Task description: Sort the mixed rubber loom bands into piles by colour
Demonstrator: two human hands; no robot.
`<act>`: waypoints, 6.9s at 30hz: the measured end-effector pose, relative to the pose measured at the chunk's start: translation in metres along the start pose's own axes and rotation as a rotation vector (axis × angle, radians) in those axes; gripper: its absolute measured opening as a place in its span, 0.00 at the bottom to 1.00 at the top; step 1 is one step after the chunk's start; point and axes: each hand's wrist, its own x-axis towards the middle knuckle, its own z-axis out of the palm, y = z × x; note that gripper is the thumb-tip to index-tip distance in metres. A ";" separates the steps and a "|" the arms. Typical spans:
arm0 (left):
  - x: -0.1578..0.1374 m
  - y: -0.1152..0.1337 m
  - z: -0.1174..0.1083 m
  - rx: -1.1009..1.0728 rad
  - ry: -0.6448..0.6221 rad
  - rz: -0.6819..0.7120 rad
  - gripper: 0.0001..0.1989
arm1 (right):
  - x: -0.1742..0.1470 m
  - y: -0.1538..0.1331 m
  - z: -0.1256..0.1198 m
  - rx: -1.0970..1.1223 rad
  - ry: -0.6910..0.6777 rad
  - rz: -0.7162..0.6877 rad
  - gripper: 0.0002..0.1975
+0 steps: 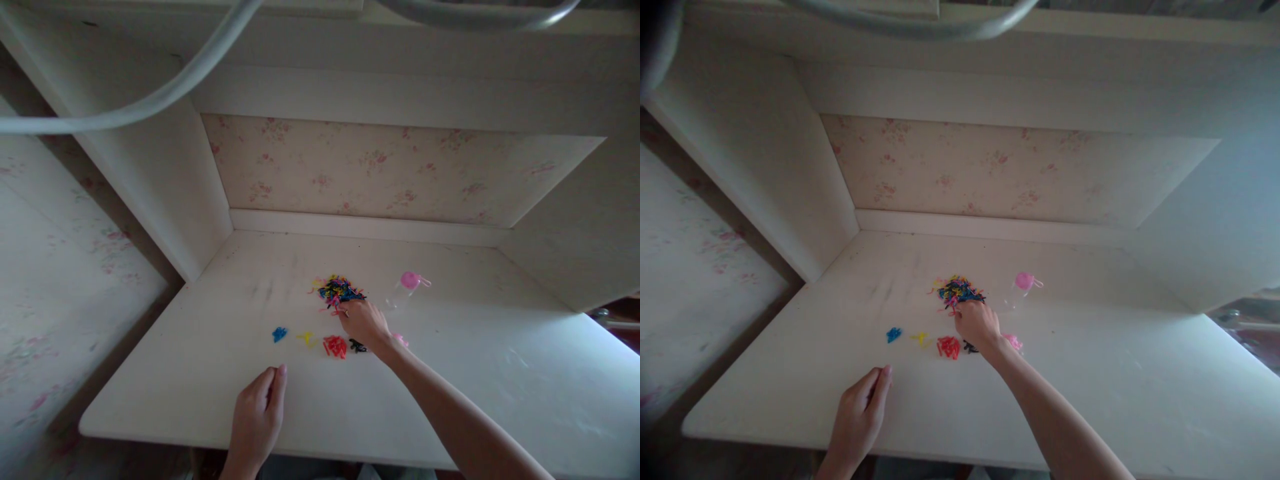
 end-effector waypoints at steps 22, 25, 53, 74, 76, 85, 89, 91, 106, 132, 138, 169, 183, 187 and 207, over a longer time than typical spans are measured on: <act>0.004 -0.001 0.000 0.000 -0.025 -0.040 0.19 | 0.002 0.004 -0.007 0.082 0.071 -0.037 0.17; 0.004 -0.001 0.000 0.008 -0.029 -0.034 0.19 | -0.004 0.005 -0.011 0.101 0.091 -0.042 0.18; 0.005 0.007 0.002 0.103 -0.036 -0.002 0.18 | -0.110 0.088 0.025 0.669 0.373 0.079 0.18; 0.127 0.075 0.067 0.550 -0.375 0.384 0.09 | -0.131 0.131 0.054 0.835 0.401 0.260 0.21; 0.128 0.074 0.070 0.581 -0.387 0.392 0.09 | -0.130 0.131 0.054 0.823 0.396 0.256 0.21; 0.125 0.078 0.071 0.612 -0.390 0.413 0.11 | -0.131 0.129 0.052 0.777 0.421 0.237 0.21; 0.118 0.087 0.060 0.577 -0.359 0.433 0.11 | -0.133 0.127 0.050 0.781 0.430 0.225 0.21; 0.113 0.090 0.053 0.556 -0.356 0.443 0.10 | -0.133 0.127 0.049 0.779 0.430 0.221 0.21; 0.063 0.089 0.051 0.493 -0.315 0.415 0.12 | -0.133 0.127 0.050 0.776 0.398 0.231 0.20; 0.028 0.004 0.004 -0.083 0.106 -0.180 0.17 | -0.106 0.103 0.021 0.823 0.375 0.194 0.20; 0.028 0.004 0.004 -0.119 0.101 -0.170 0.18 | -0.045 0.077 -0.007 0.363 0.243 0.032 0.16; 0.029 0.008 0.007 -0.071 0.005 -0.148 0.16 | -0.080 0.016 0.003 0.265 0.190 -0.160 0.15; 0.027 0.009 0.006 -0.045 -0.015 -0.131 0.16 | -0.078 0.002 0.015 0.204 0.128 -0.158 0.15; 0.028 0.010 0.006 -0.046 -0.018 -0.116 0.16 | -0.078 0.002 0.016 0.195 0.137 -0.157 0.14; 0.059 0.040 0.000 -0.039 -0.069 -0.061 0.16 | -0.142 0.105 0.047 0.658 0.317 0.342 0.24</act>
